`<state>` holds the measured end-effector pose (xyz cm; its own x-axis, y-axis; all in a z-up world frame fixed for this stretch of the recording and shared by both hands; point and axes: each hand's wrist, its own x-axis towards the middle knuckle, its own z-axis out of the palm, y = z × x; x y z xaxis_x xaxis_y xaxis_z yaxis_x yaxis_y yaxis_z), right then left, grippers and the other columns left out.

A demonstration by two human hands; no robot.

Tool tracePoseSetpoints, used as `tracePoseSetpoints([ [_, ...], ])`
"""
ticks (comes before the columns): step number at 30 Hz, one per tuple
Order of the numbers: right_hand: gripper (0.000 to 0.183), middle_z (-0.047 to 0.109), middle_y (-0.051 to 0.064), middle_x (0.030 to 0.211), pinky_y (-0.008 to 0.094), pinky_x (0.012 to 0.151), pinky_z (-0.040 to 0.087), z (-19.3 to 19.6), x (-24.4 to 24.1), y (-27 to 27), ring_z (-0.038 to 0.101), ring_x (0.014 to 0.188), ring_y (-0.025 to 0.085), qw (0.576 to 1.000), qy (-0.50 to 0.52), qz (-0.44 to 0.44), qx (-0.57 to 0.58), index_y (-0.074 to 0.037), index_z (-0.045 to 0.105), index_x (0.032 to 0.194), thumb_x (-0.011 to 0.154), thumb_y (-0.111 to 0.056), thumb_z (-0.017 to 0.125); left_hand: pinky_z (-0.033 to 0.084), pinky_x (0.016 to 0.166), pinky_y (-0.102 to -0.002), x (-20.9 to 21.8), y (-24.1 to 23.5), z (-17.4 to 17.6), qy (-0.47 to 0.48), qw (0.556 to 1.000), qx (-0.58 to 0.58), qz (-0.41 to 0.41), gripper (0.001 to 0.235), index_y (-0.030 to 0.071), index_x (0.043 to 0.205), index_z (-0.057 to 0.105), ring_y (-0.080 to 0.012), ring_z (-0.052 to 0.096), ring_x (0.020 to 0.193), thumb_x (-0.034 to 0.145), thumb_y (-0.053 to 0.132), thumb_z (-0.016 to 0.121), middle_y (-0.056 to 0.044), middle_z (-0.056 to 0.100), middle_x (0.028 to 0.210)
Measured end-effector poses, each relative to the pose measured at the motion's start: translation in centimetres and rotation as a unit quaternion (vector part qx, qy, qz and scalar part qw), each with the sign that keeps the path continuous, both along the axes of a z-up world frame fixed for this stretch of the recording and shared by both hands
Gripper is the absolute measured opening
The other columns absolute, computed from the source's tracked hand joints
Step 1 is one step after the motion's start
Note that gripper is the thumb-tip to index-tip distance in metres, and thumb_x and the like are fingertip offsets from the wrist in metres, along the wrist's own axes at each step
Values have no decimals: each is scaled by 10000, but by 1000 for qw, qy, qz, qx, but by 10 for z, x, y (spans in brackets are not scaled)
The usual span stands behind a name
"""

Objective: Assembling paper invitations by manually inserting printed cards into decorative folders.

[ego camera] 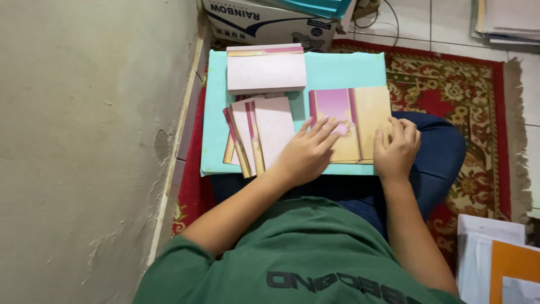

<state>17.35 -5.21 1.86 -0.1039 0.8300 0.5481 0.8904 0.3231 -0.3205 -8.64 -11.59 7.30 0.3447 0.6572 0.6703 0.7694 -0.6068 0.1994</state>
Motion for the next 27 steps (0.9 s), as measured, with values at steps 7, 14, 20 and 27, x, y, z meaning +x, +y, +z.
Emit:
tracePoseSetpoints([
  [7,784,596,227,1165,614,863,499,-18,25,5,618,1038,500,982,5,-74,-172,19,536,1474,935,-509,750,420,1131,-582,70,62,-52,41,998,-40,41,641,48,1301,653,-380,569,1344,767,377,783,-174,596,1422],
  [14,601,617,158,1080,540,803,562,-11,22,-5,671,1001,454,984,50,-45,-164,-49,635,1371,902,-386,803,363,1163,-570,61,56,-44,61,987,-148,16,619,44,1449,543,-381,501,1410,948,406,553,-189,521,1512],
  [20,486,664,236,1106,527,793,580,1,18,-17,673,1021,492,986,113,-17,-125,13,649,1335,897,-123,811,380,1149,-546,61,59,-52,40,990,-136,5,674,9,1423,554,-357,529,1388,904,438,587,-195,550,1484],
  [27,586,574,236,1196,541,849,543,11,6,-29,626,1053,474,995,-12,-18,-101,88,557,1462,935,-114,716,394,1133,-518,61,60,-54,22,993,-114,11,648,-21,1377,592,-334,560,1365,897,414,580,-207,585,1442],
])
